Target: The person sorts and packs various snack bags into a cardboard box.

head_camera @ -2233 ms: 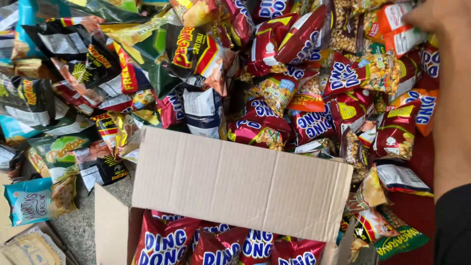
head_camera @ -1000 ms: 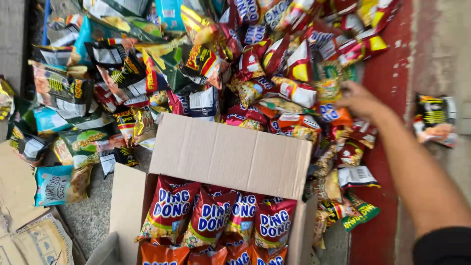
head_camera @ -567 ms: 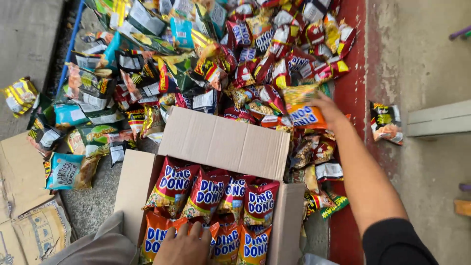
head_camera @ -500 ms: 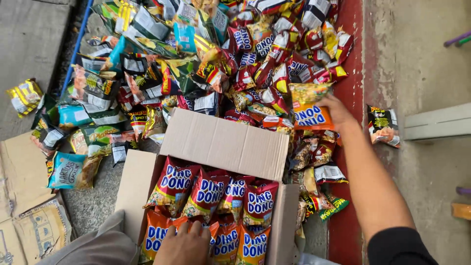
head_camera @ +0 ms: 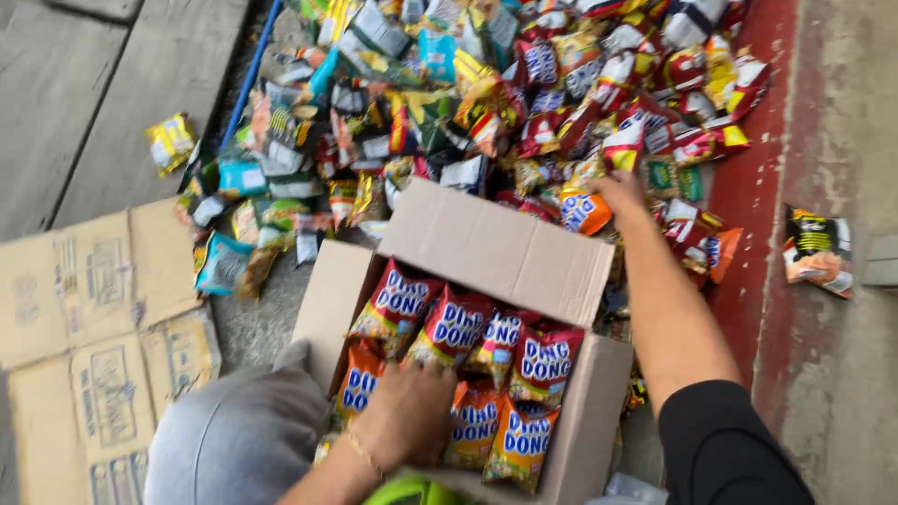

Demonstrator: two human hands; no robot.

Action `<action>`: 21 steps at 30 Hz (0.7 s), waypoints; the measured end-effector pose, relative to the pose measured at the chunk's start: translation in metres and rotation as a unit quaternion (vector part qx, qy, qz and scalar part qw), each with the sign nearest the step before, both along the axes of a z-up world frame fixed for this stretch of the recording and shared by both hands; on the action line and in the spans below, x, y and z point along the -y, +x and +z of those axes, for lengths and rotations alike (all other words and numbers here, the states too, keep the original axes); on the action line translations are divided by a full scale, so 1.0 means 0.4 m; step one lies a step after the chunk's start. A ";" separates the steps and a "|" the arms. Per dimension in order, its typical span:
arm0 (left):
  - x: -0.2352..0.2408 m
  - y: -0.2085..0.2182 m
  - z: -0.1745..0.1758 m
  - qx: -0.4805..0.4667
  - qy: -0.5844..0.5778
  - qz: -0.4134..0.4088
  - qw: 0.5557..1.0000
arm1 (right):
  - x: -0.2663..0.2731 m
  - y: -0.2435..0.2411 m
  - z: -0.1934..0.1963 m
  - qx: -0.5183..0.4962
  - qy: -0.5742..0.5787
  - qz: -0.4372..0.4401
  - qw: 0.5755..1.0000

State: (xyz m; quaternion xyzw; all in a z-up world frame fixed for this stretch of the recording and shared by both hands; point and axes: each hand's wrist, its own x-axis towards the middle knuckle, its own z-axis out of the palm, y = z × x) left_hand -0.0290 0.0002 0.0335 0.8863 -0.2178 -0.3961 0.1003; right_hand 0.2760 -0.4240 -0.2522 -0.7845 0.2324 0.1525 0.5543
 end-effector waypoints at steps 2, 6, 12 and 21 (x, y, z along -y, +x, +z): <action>-0.019 0.037 0.034 0.050 -0.039 0.022 0.998 | -0.010 -0.020 0.076 0.096 -0.174 -0.012 0.980; -0.053 0.109 0.103 0.145 -0.138 0.124 0.972 | 0.023 -0.109 0.316 0.171 -0.238 0.082 0.953; -0.020 0.141 0.048 0.167 -0.378 0.234 0.880 | 0.062 -0.344 0.649 0.146 -0.069 0.114 0.980; 0.150 -0.007 -0.037 -0.057 -0.532 0.163 0.829 | -0.133 -0.733 0.791 0.203 0.011 0.074 0.976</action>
